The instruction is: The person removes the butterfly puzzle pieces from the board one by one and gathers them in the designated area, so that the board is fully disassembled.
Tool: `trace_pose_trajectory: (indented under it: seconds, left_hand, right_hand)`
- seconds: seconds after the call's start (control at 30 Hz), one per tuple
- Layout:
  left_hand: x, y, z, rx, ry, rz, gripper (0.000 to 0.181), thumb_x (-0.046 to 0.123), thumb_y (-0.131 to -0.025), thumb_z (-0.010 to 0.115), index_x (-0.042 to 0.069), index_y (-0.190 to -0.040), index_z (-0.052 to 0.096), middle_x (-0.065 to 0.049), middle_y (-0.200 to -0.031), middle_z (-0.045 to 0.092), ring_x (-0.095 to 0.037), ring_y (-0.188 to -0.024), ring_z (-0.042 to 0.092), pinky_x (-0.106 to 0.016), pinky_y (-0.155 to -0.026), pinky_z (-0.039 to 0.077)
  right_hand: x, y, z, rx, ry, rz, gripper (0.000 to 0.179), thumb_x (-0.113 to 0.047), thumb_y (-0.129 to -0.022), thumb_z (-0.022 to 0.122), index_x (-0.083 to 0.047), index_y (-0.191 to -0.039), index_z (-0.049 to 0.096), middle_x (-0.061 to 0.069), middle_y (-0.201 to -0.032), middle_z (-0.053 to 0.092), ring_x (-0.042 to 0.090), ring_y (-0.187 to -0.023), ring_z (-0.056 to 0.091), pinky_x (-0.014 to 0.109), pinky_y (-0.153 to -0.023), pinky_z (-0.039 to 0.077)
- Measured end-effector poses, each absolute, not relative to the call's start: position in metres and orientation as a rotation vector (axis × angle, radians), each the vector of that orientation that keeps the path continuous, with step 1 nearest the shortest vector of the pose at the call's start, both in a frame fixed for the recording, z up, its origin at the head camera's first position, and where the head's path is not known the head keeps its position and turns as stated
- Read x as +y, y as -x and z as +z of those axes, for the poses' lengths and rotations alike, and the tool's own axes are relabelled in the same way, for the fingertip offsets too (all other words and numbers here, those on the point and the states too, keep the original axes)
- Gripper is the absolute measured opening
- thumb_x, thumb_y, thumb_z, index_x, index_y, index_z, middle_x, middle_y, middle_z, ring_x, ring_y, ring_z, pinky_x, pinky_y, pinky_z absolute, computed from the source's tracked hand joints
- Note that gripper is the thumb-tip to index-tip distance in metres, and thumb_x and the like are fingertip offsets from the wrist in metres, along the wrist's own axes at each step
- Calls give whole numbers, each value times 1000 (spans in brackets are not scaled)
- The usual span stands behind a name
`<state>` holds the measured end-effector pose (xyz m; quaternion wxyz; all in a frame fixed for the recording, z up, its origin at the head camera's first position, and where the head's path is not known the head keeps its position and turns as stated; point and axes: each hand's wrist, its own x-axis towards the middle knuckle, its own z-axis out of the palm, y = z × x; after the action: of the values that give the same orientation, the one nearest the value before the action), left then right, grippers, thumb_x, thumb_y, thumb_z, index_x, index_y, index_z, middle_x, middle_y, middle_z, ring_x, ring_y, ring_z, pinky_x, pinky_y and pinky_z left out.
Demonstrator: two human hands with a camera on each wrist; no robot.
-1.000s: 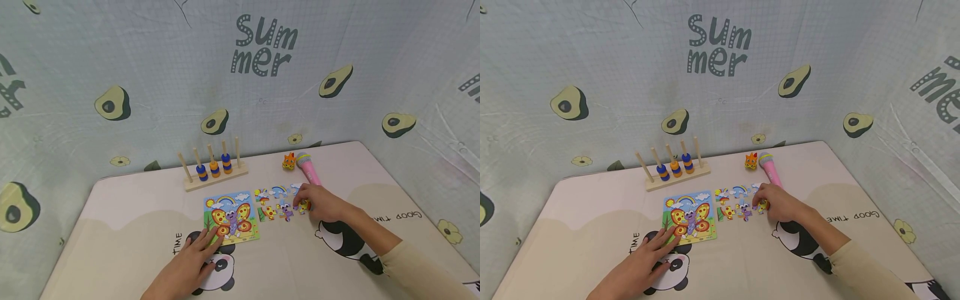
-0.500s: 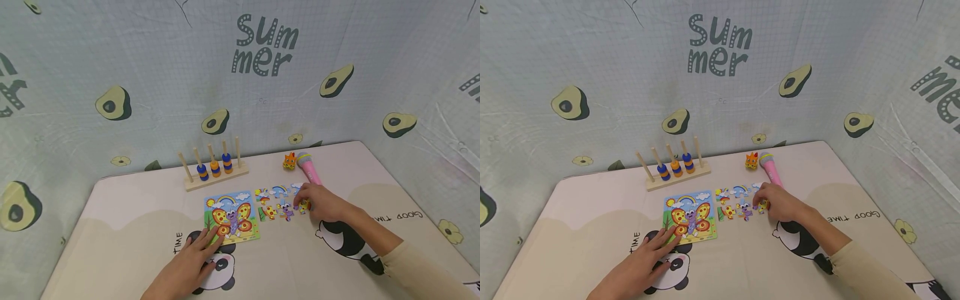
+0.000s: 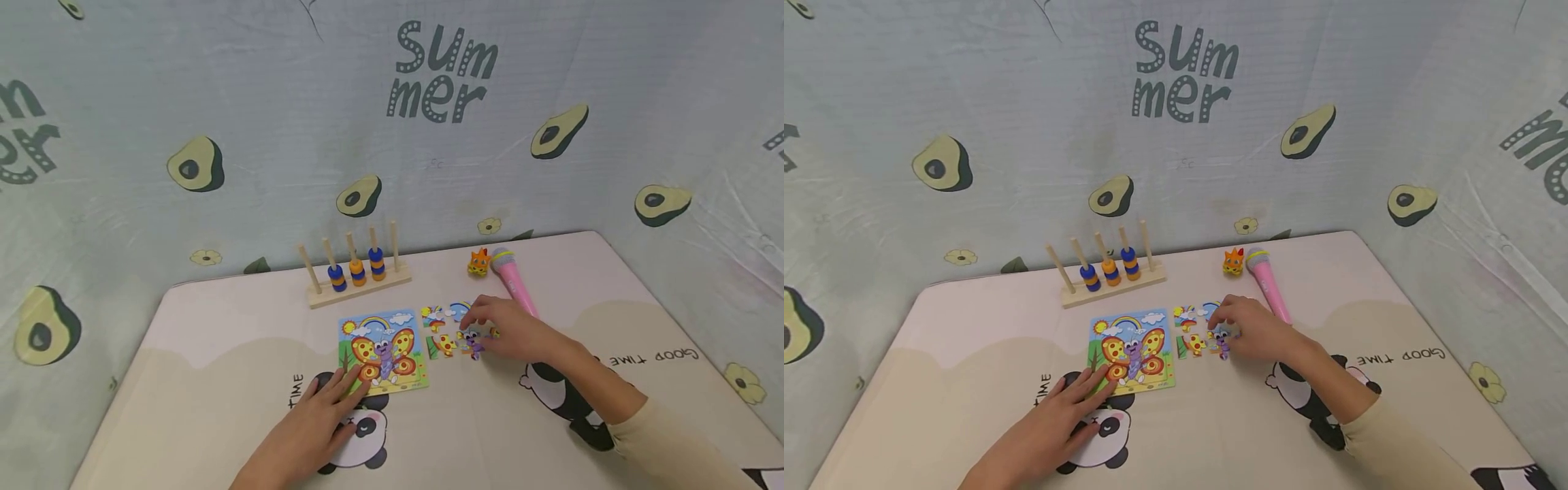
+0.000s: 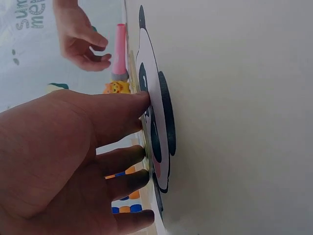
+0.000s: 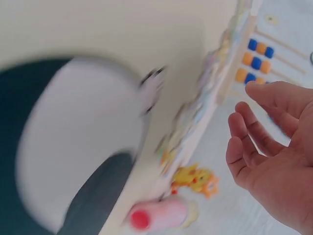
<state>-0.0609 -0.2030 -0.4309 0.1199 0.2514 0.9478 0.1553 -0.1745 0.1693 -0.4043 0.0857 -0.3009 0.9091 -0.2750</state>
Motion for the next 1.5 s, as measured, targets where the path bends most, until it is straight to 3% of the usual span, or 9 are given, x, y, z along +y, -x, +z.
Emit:
trace_pose_trajectory:
  seconds: [0.23, 0.5, 0.67, 0.93, 1.27, 1.5]
  left_hand:
    - [-206, 60, -429, 2777, -754, 414, 61, 29, -100, 70, 17, -156, 50, -9, -169, 37, -38, -155, 35, -65, -121, 31]
    - [-211, 57, -430, 2758, -725, 392, 60, 33, -99, 71, 21, -155, 52, -10, -168, 38, -38, -154, 37, -66, -121, 31]
    - [-213, 54, -430, 2750, -708, 377, 61, 35, -100, 70, 21, -156, 51, -13, -168, 37, -40, -152, 39, -68, -120, 31]
    - [-215, 52, -430, 2735, -687, 362, 60, 36, -101, 68, 22, -156, 50, -13, -170, 33, -42, -153, 37, -73, -118, 28]
    - [-217, 53, -430, 2707, -655, 353, 60, 35, -101, 69, 28, -156, 50, -12, -171, 30, -44, -153, 37, -78, -113, 30]
    - [-218, 53, -432, 2711, -660, 368, 60, 35, -100, 69, 27, -156, 50, -12, -171, 31, -44, -152, 37, -80, -112, 29]
  right_hand:
    - [127, 170, -401, 2647, 939, -828, 29, 1, -90, 70, -12, -115, 76, 3, -114, 68, 24, -102, 65, 37, -84, 57]
    - [79, 168, -406, 2556, 1056, -783, 31, 2, -90, 67, -14, -116, 76, 1, -116, 68, 21, -103, 63, 37, -93, 55]
    - [53, 164, -408, 2505, 1079, -758, 29, -3, -93, 69, -15, -119, 76, -2, -121, 67, 18, -112, 64, 39, -102, 54]
    - [23, 167, -419, 2469, 1117, -712, 31, -7, -93, 74, -17, -122, 75, -4, -122, 66, 12, -106, 60, 30, -97, 53]
    - [5, 162, -420, 2491, 1066, -592, 35, -12, -94, 75, -23, -128, 72, -6, -141, 64, 18, -141, 52, 43, -121, 41]
    - [0, 165, -423, 2478, 1087, -582, 43, -10, -92, 77, -25, -133, 71, -6, -142, 63, 16, -137, 52, 40, -120, 42]
